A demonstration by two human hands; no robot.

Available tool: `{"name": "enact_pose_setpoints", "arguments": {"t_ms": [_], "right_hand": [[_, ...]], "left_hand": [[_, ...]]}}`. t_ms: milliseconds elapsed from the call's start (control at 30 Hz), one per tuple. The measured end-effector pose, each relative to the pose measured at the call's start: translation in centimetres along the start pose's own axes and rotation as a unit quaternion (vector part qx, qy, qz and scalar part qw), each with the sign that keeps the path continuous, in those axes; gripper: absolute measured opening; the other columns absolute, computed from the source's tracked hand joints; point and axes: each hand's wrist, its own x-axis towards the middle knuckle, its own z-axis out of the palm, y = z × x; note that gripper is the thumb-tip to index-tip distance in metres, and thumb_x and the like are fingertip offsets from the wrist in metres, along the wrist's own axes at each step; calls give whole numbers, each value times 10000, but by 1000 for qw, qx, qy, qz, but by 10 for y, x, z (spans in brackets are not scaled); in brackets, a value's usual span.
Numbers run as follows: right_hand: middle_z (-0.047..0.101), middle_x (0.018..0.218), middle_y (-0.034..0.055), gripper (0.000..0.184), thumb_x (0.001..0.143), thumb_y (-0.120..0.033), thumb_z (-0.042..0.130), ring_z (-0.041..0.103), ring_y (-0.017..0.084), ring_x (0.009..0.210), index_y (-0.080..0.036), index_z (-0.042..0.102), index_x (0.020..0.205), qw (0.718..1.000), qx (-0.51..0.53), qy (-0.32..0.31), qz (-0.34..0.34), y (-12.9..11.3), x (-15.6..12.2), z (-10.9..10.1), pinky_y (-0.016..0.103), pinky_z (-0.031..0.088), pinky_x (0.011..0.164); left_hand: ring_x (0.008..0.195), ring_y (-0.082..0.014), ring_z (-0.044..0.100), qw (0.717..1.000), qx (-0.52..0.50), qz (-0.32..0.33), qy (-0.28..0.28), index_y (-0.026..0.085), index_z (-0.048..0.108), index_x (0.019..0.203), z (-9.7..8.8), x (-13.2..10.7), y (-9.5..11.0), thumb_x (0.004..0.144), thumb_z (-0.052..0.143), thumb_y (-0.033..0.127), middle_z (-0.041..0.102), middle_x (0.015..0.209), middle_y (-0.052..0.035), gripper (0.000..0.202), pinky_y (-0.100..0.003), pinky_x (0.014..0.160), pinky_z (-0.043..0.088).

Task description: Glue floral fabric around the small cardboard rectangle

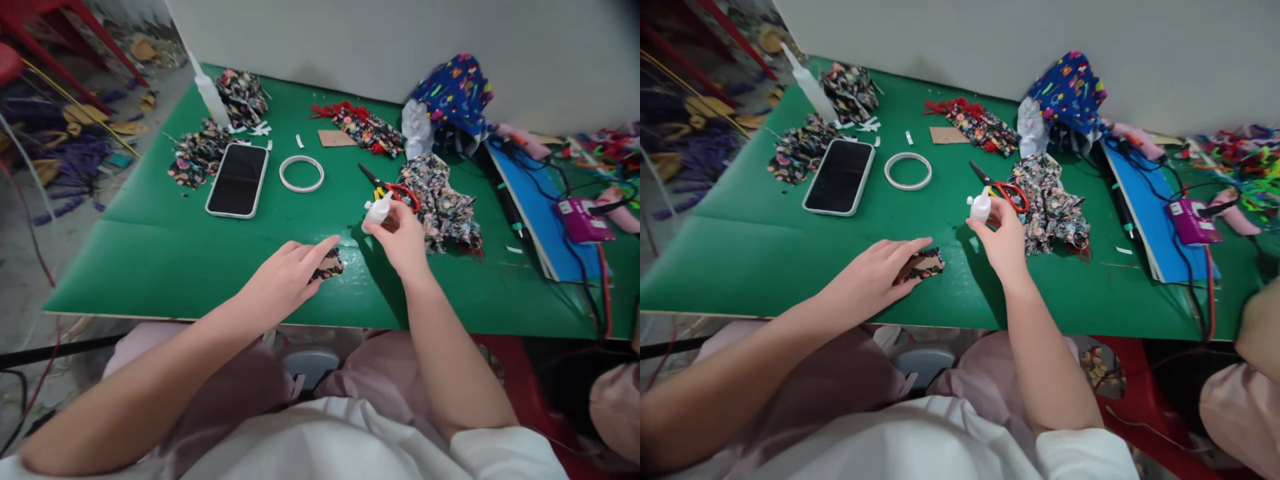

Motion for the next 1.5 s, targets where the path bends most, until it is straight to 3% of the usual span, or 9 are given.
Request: {"name": "enact_pose_setpoints", "arguments": {"t_ms": [267,433,567,700,800,933,1100,1333,1500], "right_hand": [[618,1104,89,549,666,-332,671,610,211,982,-213,448,1153,995,-98,-24,6,-4,-6,5,416,479,870],[560,1210,145,749,594,-317,737,532,255,1123,-196,416,1260,991,-133,-10,-18,-40,-14,-14,443,447,911],[676,908,79,344,750,-369,599,639,189,809,-202,595,1051,992,-66,105,-22,-79,-44,-33,326,532,637],[699,839,29,380,674,-325,691,654,158,714,-218,624,1032,999,28,-44,3,-111,-69,-15,279,548,628],[706,780,13,302,652,-320,706,647,142,633,-207,671,929,998,54,-40,10,-132,-67,0,254,550,589],[674,655,-19,341,628,-296,724,614,112,548,-218,687,957,995,75,-57,23,-148,-54,-2,232,541,534],[639,601,-40,395,591,-274,757,568,82,476,-236,690,978,979,150,-122,62,-144,-48,-7,210,525,469],[711,868,-6,454,557,-170,779,660,128,725,-252,674,991,924,286,-235,96,-129,-45,-6,230,561,644],[712,906,7,430,582,-223,772,672,157,794,-242,667,999,923,283,-243,96,-124,-45,-7,253,565,674]], "left_hand": [[890,-224,573,995,3,-49,86,135,154,1412,-3,-2,2,794,516,235,636,992,-98,723,-361,773,472],[885,-194,623,979,-27,-100,175,221,78,1418,-18,-7,14,779,560,272,628,1088,-82,802,-304,711,516],[890,-177,627,949,-42,-57,308,226,34,1422,-29,-6,33,758,598,234,631,1079,-91,871,-294,738,534],[938,-192,610,928,-45,11,369,220,36,1426,-37,1,50,742,617,192,604,1128,-119,897,-300,755,535],[973,-204,591,918,-53,21,393,240,109,1420,-41,5,60,746,620,192,587,1148,-115,847,-319,786,524],[852,-172,612,913,-260,-53,310,266,78,1424,-49,-4,64,763,623,270,606,1079,-83,857,-268,674,530],[530,-114,577,785,-594,-144,101,268,46,1432,-63,-20,56,900,415,300,617,659,10,648,-213,478,469],[432,-103,498,744,-643,-169,69,270,242,1407,-55,-21,51,869,470,367,578,590,10,593,-209,391,417],[424,-86,457,718,-672,-171,54,312,251,1390,-51,-20,53,861,496,344,506,549,36,584,-178,378,384]]}}
